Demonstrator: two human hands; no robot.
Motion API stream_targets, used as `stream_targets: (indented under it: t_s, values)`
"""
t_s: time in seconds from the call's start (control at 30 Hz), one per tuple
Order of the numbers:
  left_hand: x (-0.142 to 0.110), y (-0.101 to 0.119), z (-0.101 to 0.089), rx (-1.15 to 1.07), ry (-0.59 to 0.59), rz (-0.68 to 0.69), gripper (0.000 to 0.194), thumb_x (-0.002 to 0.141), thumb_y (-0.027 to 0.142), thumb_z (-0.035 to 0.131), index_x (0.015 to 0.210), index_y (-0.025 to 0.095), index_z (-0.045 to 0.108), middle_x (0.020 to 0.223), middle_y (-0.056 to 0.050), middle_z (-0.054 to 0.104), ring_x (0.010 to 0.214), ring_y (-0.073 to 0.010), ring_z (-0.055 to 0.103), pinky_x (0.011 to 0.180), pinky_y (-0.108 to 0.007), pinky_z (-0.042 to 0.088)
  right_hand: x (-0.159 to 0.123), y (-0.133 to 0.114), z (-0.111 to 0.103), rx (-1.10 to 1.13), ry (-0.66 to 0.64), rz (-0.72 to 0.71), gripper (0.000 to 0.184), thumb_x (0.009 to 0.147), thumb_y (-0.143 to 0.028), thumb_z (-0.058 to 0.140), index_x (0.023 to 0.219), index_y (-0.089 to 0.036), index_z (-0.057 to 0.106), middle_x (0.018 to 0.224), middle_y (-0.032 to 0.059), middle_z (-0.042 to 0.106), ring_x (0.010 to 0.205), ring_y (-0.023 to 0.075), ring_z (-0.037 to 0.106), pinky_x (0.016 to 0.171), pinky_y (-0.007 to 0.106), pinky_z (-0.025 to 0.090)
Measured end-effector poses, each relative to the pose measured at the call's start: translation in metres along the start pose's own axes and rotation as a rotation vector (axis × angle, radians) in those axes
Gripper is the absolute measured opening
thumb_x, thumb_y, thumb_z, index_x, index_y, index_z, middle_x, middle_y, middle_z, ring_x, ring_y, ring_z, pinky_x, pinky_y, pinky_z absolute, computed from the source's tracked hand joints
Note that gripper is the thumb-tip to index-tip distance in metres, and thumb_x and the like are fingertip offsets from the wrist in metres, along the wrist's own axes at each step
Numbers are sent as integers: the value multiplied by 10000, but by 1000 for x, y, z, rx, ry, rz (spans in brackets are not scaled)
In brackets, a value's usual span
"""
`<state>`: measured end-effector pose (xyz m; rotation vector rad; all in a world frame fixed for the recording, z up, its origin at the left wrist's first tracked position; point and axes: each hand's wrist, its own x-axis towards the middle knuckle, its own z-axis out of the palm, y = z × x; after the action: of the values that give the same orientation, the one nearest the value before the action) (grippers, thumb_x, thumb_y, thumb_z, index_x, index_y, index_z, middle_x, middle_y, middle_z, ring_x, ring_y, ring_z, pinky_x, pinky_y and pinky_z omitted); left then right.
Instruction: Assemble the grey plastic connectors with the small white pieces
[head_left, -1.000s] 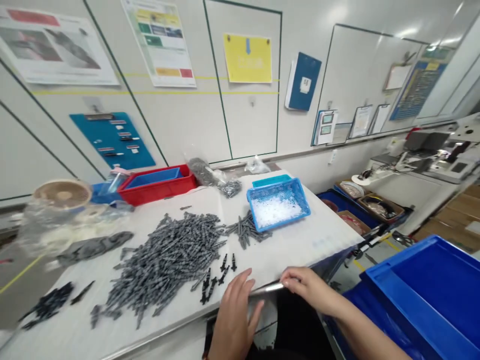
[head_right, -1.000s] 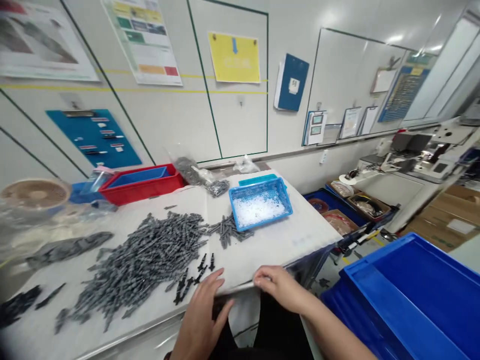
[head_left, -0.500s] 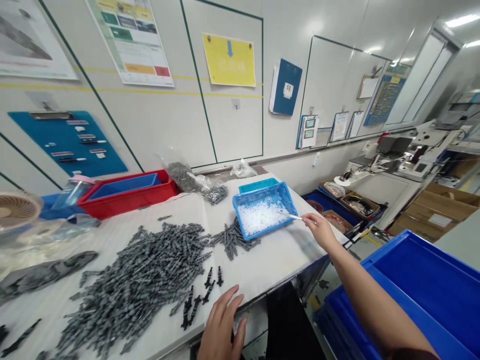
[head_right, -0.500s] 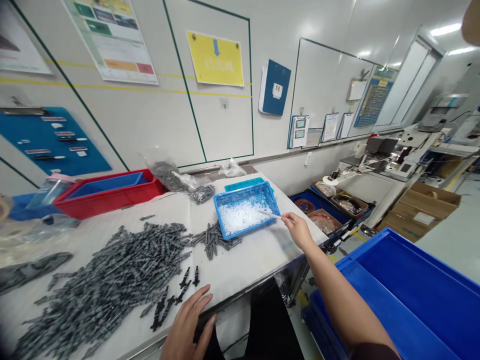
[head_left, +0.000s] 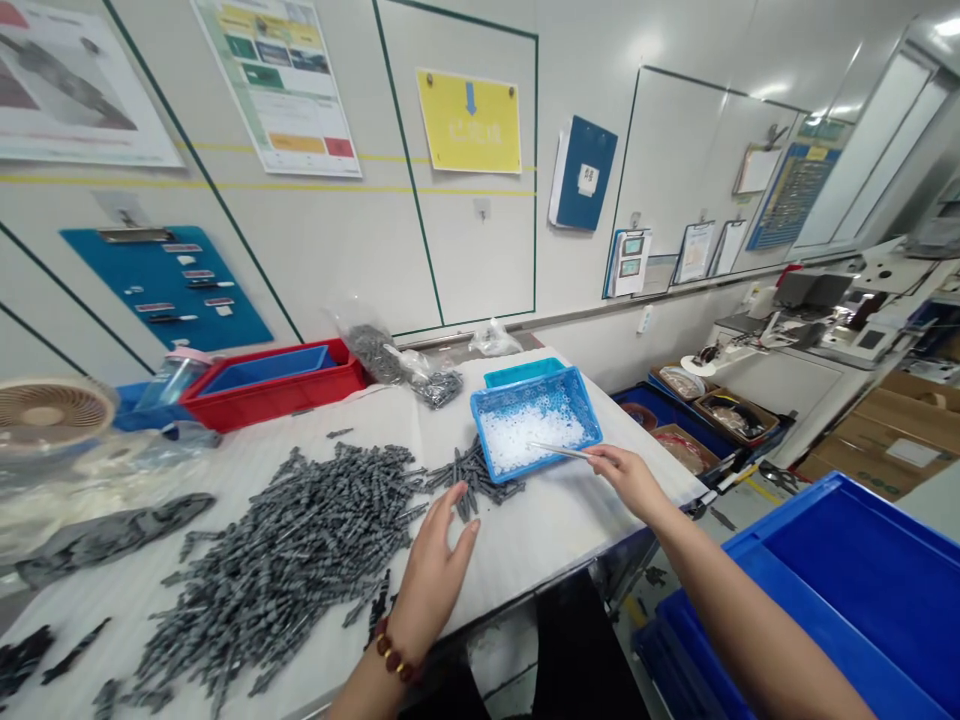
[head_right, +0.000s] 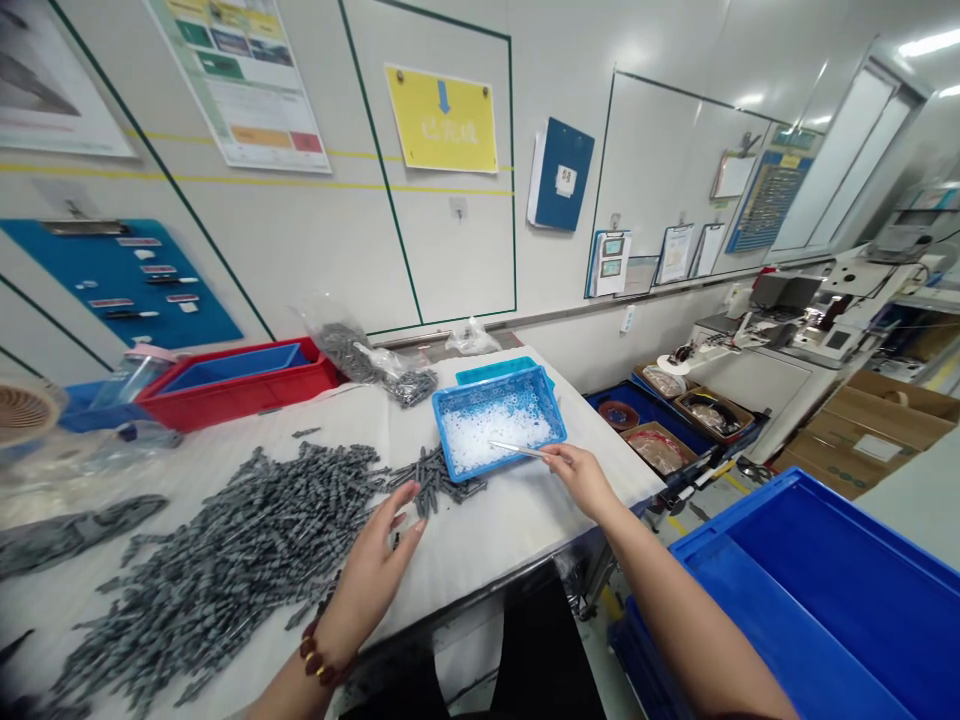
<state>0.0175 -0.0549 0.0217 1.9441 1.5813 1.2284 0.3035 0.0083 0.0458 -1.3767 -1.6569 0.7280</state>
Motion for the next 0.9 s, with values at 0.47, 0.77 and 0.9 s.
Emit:
stream_targets:
  t_s: [0.47,0.77,0.9]
  values:
    - [-50,8,-1,178,-41,165,378,883,243,441,1259,202,446,1294,-111,502,1213,-231,460,969,-421,441,11,-39,34,-744,-210,-162,223,879,-263,501,1015,-223,673,976,70,689,930,242,608,757,293,435]
    - [-56,2,1,187,-36,200,341,871,235,462,1209,204,490,1252,-117,532,1169,-232,505,950,-427,457,12,-39,46,-604,-168,-93,164,837,-235,542,880,-214,699,906,89,690,930,266,589,767,312,418]
    - [-59,-2,1,195,-46,220,325,869,238,462,1189,205,510,1245,-117,542,1154,-237,520,921,-420,481,22,-26,58,-456,-141,-48,176,830,-249,528,884,-227,694,921,60,695,889,235,608,736,291,433]
